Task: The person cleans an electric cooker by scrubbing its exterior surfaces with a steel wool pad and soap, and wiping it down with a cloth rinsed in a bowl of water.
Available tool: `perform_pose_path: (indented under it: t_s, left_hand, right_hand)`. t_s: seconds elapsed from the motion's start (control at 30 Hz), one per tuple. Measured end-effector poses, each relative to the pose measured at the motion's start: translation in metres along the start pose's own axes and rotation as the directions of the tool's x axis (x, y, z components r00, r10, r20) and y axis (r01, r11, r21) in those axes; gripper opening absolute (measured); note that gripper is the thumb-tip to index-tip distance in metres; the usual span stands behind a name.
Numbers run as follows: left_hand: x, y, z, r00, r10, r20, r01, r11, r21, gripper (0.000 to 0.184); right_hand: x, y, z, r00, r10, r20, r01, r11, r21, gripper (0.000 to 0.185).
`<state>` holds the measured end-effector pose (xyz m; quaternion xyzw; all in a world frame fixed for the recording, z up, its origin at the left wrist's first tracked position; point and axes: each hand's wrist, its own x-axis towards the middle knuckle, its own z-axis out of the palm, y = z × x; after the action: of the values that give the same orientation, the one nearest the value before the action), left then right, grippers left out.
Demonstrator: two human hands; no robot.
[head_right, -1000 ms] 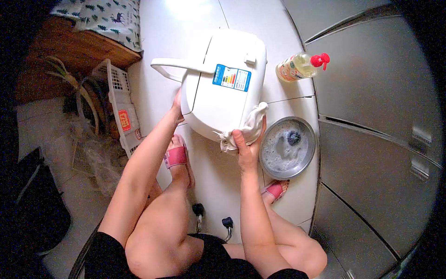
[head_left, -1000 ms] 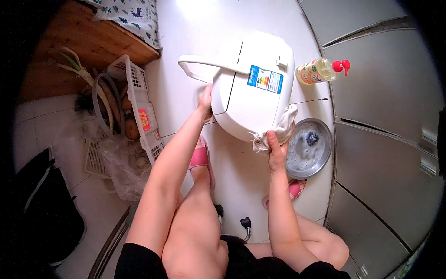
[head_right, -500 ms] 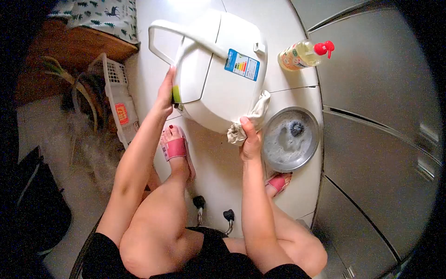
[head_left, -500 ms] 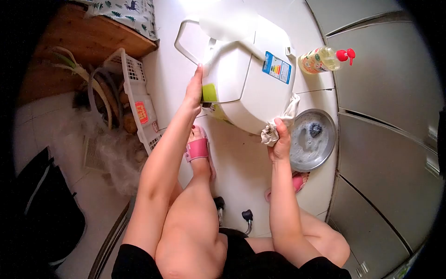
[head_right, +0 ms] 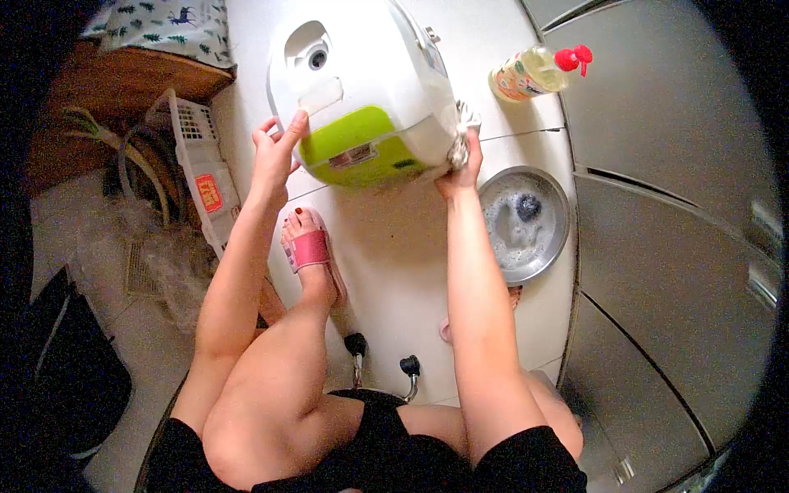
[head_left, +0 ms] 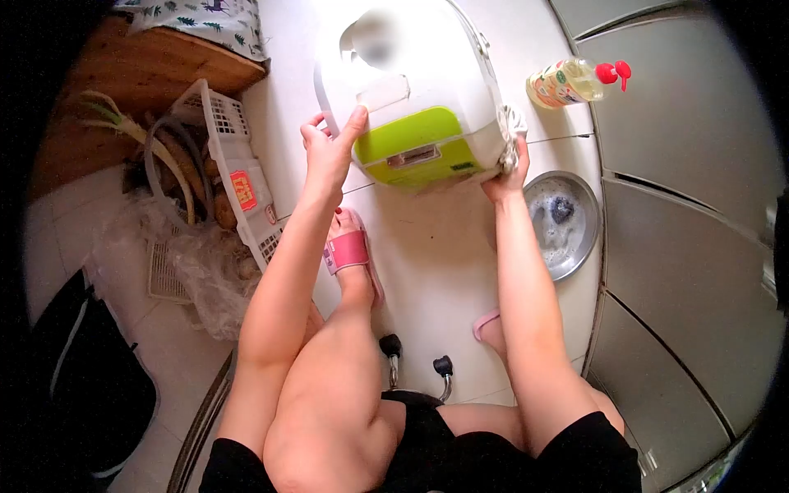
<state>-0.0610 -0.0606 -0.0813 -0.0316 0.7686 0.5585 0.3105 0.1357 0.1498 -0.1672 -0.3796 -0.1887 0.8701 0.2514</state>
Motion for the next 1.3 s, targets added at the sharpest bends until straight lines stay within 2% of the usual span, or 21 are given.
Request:
perform_pose_path:
  t_s: [0.1, 0.2, 0.23, 0.33, 0.4, 0.47, 0.5, 0.53, 0.6, 0.63, 0.67, 0.73, 0.77, 0.8, 0.87, 0.9, 0.97, 1.03, 1.13, 1.2, 1.3]
  left_hand:
    - [0.002, 0.011, 0.014, 0.999, -0.036, 0.012, 0.036, 0.999, -0.026, 0.111]
    - [0.002, 0.022, 0.024, 0.978, -0.171, 0.122, 0.181, 0.981, -0.074, 0.113]
    - [0.005, 0.03, 0.024, 0.957, -0.181, 0.227, 0.196, 0.979, -0.045, 0.115]
    - [0.018, 0.02, 0.046, 0.997, -0.001, 0.081, 0.006, 0.998, -0.058, 0.117]
    - [0.022, 0.018, 0.053, 0.998, 0.059, 0.014, -0.058, 0.998, -0.039, 0.117]
    - [0.02, 0.023, 0.055, 0.995, 0.099, 0.026, -0.097, 0.994, -0.058, 0.118]
    - [0.02, 0.023, 0.057, 0.995, 0.101, 0.017, -0.1, 0.994, -0.047, 0.117]
    - [0.021, 0.021, 0.057, 0.995, 0.104, 0.008, -0.104, 0.994, -0.041, 0.117]
    - [0.02, 0.021, 0.055, 0.994, 0.1, 0.044, -0.098, 0.994, -0.047, 0.118]
    - [0.018, 0.023, 0.051, 0.992, 0.092, 0.091, -0.087, 0.995, -0.056, 0.118]
    - [0.016, 0.024, 0.048, 0.987, 0.085, 0.137, -0.077, 0.995, -0.066, 0.119]
    - [0.01, 0.016, 0.042, 0.998, 0.012, 0.057, -0.006, 0.995, -0.104, 0.111]
    - [0.009, 0.011, 0.038, 1.0, -0.024, 0.018, 0.026, 0.992, -0.125, 0.107]
    - [0.011, 0.0, 0.03, 0.999, -0.017, 0.032, 0.022, 0.991, -0.135, 0.107]
    - [0.017, -0.027, 0.011, 0.999, -0.003, 0.054, 0.012, 0.988, -0.153, 0.107]
    - [0.012, -0.033, 0.004, 1.0, -0.012, 0.026, 0.015, 0.99, -0.143, 0.095]
    - [0.009, -0.047, -0.009, 0.999, -0.012, 0.031, 0.015, 0.994, -0.106, 0.089]
    - [0.004, -0.058, -0.021, 1.0, -0.004, 0.021, 0.006, 0.995, -0.095, 0.078]
    - [0.006, -0.079, -0.034, 1.0, -0.007, 0.011, 0.008, 0.997, -0.083, 0.074]
    - [-0.007, -0.063, -0.037, 0.998, -0.064, -0.029, 0.064, 0.998, -0.028, 0.067]
    - [-0.004, -0.075, -0.046, 0.993, -0.084, -0.083, 0.087, 0.996, 0.033, 0.059]
  right_hand:
    - [0.019, -0.003, 0.005, 0.992, -0.111, -0.056, 0.105, 0.989, -0.1, 0.052]
    - [0.041, 0.004, 0.003, 0.974, -0.21, -0.086, 0.197, 0.97, -0.141, 0.05]
    - [0.037, 0.003, 0.007, 0.97, -0.221, -0.105, 0.206, 0.968, -0.14, 0.047]
    - [0.029, 0.0, 0.017, 0.953, -0.225, -0.202, 0.159, 0.941, -0.299, 0.043]
    - [0.022, -0.008, 0.023, 0.944, -0.292, -0.154, 0.185, 0.855, -0.485, 0.041]
    - [0.012, -0.018, 0.029, 0.93, -0.364, -0.061, 0.228, 0.697, -0.68, 0.046]
    - [0.013, -0.021, 0.027, 0.865, -0.502, 0.01, 0.262, 0.434, -0.862, 0.055]
    - [0.015, -0.024, 0.026, 0.775, -0.626, 0.081, 0.211, 0.135, -0.968, 0.066]
    - [0.011, -0.021, 0.023, 0.684, -0.704, 0.191, -0.03, -0.289, -0.957, 0.075]
    - [0.017, -0.02, 0.01, 0.778, -0.603, 0.175, 0.018, -0.257, -0.966, 0.088]
    - [0.016, -0.015, 0.003, 0.808, -0.561, 0.18, 0.009, -0.293, -0.956, 0.089]
    - [0.019, 0.001, -0.019, 0.865, -0.47, 0.178, -0.005, -0.362, -0.932, 0.092]
    - [0.021, 0.013, -0.03, 0.916, -0.377, 0.137, 0.019, -0.3, -0.954, 0.099]
    - [0.019, 0.027, -0.035, 0.948, -0.315, 0.043, -0.056, -0.3, -0.952, 0.101]
    - [0.019, 0.049, -0.044, 0.931, -0.363, 0.027, -0.112, -0.357, -0.927, 0.096]
    - [0.021, 0.055, -0.049, 0.909, -0.411, 0.072, -0.106, -0.395, -0.912, 0.093]
    - [0.024, 0.069, -0.059, 0.858, -0.487, 0.163, -0.098, -0.467, -0.879, 0.088]
    - [0.005, 0.079, -0.056, 0.876, -0.456, 0.156, -0.103, -0.493, -0.864, 0.083]
    - [-0.031, 0.119, -0.052, 0.876, -0.449, 0.174, -0.097, -0.519, -0.849, 0.08]
    - [-0.056, 0.16, -0.038, 0.878, -0.432, 0.206, -0.04, -0.496, -0.867, 0.082]
    - [-0.082, 0.198, 0.004, 0.944, -0.187, 0.271, 0.135, -0.53, -0.837, 0.081]
